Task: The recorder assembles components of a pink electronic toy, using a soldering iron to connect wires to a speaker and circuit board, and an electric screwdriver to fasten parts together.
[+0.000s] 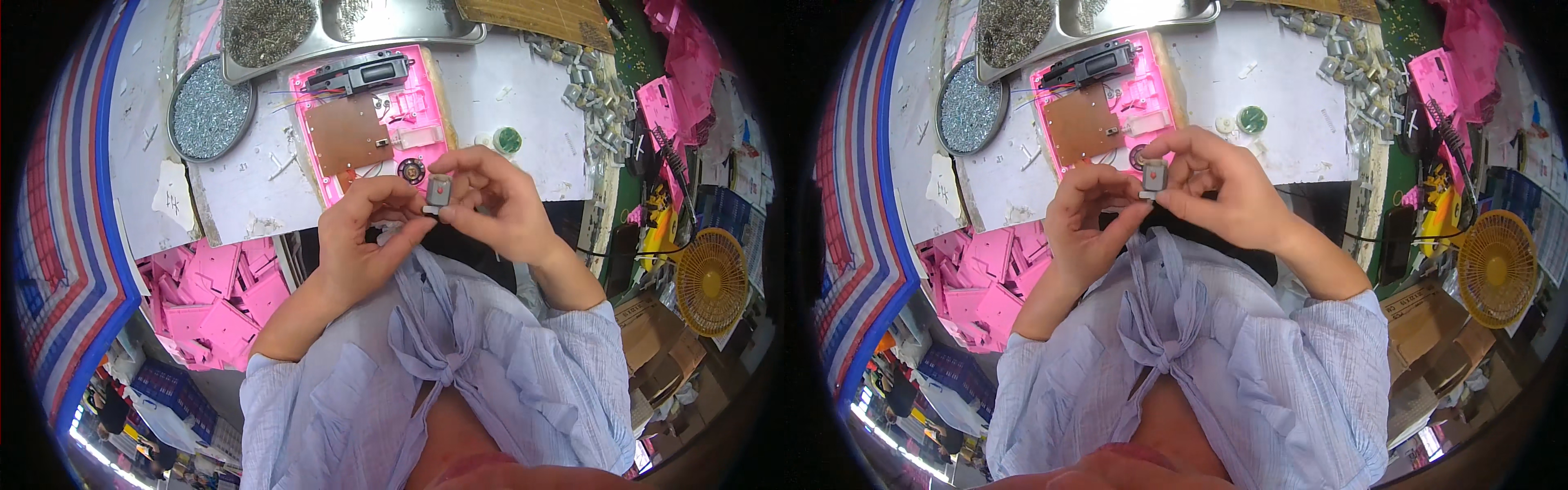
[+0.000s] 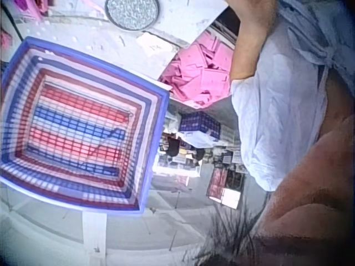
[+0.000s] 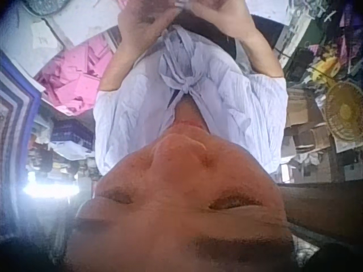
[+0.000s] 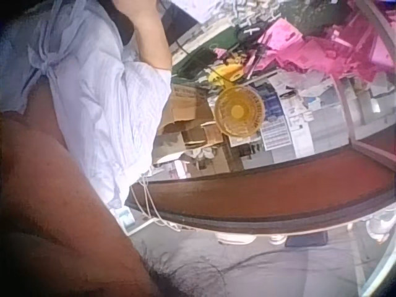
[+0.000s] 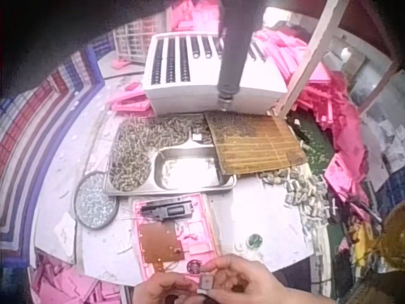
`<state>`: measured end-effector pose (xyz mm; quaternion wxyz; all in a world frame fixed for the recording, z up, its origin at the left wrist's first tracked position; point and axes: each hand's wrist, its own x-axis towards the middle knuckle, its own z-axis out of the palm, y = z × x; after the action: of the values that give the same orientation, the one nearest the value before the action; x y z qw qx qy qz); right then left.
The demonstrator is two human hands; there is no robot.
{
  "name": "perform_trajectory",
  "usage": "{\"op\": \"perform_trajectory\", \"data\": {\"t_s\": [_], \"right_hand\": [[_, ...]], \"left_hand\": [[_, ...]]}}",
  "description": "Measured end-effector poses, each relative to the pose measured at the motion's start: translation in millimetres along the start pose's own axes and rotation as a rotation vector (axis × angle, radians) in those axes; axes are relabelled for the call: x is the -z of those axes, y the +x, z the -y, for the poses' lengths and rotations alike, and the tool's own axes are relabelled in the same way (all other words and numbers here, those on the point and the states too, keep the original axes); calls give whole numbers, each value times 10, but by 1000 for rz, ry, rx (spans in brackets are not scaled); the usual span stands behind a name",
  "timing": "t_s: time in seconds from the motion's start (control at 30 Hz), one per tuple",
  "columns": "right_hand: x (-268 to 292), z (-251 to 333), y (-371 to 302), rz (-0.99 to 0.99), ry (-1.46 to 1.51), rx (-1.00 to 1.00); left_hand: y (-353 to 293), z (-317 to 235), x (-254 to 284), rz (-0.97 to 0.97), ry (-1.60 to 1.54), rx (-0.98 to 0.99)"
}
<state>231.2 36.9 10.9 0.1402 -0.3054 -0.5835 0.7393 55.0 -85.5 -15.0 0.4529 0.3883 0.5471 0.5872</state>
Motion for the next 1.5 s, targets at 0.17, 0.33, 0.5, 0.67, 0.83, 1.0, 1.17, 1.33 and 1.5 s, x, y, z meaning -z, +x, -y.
{"op": "perform_trajectory", "data": {"t_s": [0.17, 0.33, 0.5, 0.67, 0.83, 1.0, 1.17, 1.33, 1.5], "right_hand": [[123, 185, 105, 41, -686, 498], [145, 183, 166, 29, -797, 798], [135, 95, 149, 15, -861, 859], [161, 24, 161, 41, -868, 888], [193, 31, 184, 36, -849, 861], [291, -44, 177, -108, -766, 838], [403, -20, 179, -251, -672, 857], [451, -36, 193, -309, -645, 864], [388, -24, 330, -352, -639, 696]], "left_hand": [[110, 3, 91, 57, 444, -388], [148, -61, 63, 8, 371, -422], [200, -79, 136, 114, 419, -422], [212, -105, 162, 167, 535, -457], [137, -109, 183, 86, 533, -337], [477, -58, 287, 4, 580, -401], [824, -86, 40, -74, 1175, -475], [928, -18, -14, -57, 1259, -508], [776, 13, 136, 61, 1061, -620]]}}
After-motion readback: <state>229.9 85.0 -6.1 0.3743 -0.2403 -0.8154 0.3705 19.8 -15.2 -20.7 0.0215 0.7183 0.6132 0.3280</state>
